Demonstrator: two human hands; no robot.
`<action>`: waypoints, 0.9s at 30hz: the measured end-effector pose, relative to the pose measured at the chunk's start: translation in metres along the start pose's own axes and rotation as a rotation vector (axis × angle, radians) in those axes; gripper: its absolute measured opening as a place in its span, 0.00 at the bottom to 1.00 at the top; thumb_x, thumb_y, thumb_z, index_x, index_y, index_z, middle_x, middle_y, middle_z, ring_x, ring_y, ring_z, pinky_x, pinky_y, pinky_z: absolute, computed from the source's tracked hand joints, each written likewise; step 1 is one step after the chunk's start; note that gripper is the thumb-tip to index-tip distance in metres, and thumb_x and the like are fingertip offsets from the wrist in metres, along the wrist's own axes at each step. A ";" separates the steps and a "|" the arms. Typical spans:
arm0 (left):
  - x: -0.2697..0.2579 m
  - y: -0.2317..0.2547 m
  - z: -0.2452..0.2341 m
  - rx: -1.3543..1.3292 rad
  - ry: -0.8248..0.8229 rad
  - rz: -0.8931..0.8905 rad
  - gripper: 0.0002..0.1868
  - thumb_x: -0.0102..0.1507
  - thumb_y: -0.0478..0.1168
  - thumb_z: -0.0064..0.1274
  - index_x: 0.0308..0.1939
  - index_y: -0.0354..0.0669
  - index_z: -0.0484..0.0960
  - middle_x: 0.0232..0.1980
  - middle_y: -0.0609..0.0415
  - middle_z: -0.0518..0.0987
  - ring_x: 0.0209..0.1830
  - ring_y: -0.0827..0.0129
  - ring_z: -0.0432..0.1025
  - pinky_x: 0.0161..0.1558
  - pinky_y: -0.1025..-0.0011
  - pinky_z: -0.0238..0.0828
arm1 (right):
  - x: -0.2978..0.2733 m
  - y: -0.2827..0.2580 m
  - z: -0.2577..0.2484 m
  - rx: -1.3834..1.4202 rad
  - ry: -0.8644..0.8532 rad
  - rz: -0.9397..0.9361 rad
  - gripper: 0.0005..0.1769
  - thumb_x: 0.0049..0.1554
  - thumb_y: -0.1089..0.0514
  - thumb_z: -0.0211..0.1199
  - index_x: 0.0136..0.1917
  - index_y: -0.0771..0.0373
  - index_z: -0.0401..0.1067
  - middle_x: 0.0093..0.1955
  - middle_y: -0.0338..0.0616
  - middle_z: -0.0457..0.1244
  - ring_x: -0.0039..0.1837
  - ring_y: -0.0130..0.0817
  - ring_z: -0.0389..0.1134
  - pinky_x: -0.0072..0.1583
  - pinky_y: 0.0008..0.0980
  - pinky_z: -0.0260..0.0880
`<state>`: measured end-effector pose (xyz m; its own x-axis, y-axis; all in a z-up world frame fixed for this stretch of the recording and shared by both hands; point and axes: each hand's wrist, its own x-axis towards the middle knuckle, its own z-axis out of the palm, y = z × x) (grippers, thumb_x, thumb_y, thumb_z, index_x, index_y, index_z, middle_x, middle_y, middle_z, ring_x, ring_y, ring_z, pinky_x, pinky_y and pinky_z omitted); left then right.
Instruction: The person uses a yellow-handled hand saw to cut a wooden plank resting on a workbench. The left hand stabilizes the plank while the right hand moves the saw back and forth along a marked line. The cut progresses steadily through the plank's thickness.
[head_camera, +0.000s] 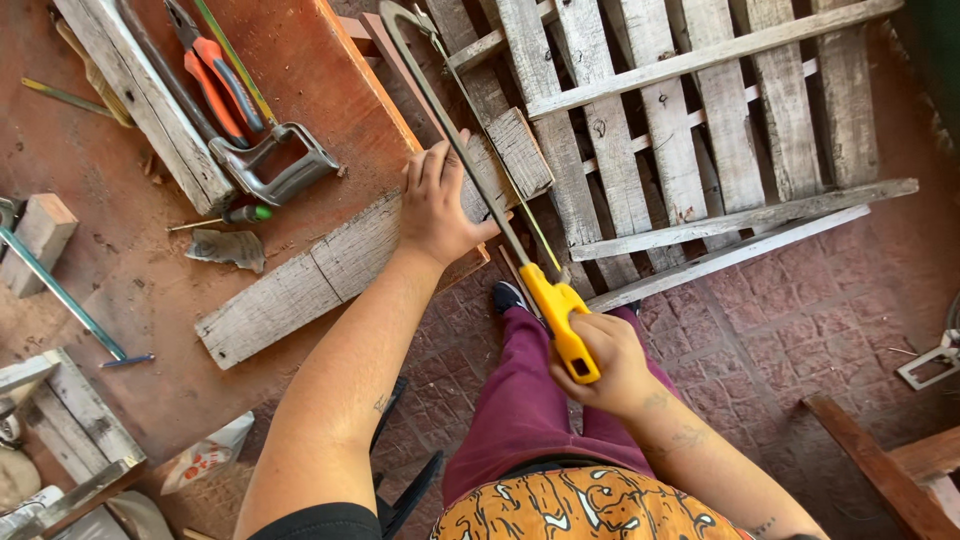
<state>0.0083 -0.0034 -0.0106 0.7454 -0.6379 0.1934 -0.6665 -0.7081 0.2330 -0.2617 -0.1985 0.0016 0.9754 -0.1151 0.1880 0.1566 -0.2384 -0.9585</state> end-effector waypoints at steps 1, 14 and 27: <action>0.003 0.003 -0.002 -0.007 0.020 -0.015 0.58 0.44 0.67 0.71 0.72 0.39 0.74 0.64 0.44 0.74 0.60 0.52 0.68 0.64 0.54 0.59 | 0.012 -0.008 0.002 -0.052 -0.006 -0.012 0.19 0.52 0.47 0.76 0.38 0.60 0.71 0.35 0.50 0.65 0.35 0.59 0.70 0.39 0.48 0.73; -0.001 -0.012 0.014 0.011 0.036 -0.073 0.66 0.40 0.67 0.73 0.74 0.33 0.71 0.66 0.42 0.73 0.62 0.48 0.68 0.64 0.53 0.62 | -0.024 0.028 -0.037 0.010 -0.027 0.016 0.19 0.57 0.42 0.71 0.42 0.59 0.74 0.35 0.49 0.65 0.36 0.62 0.69 0.41 0.50 0.74; 0.006 0.001 0.007 0.006 0.071 -0.114 0.67 0.46 0.82 0.64 0.77 0.42 0.70 0.65 0.47 0.73 0.61 0.52 0.68 0.65 0.56 0.61 | 0.017 0.042 -0.025 -0.076 0.003 0.084 0.18 0.48 0.54 0.77 0.49 0.64 0.77 0.35 0.56 0.65 0.41 0.62 0.71 0.48 0.48 0.73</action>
<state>0.0118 -0.0097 -0.0159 0.8153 -0.5301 0.2332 -0.5771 -0.7769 0.2519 -0.2427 -0.2347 -0.0306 0.9841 -0.1402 0.1088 0.0624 -0.3005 -0.9517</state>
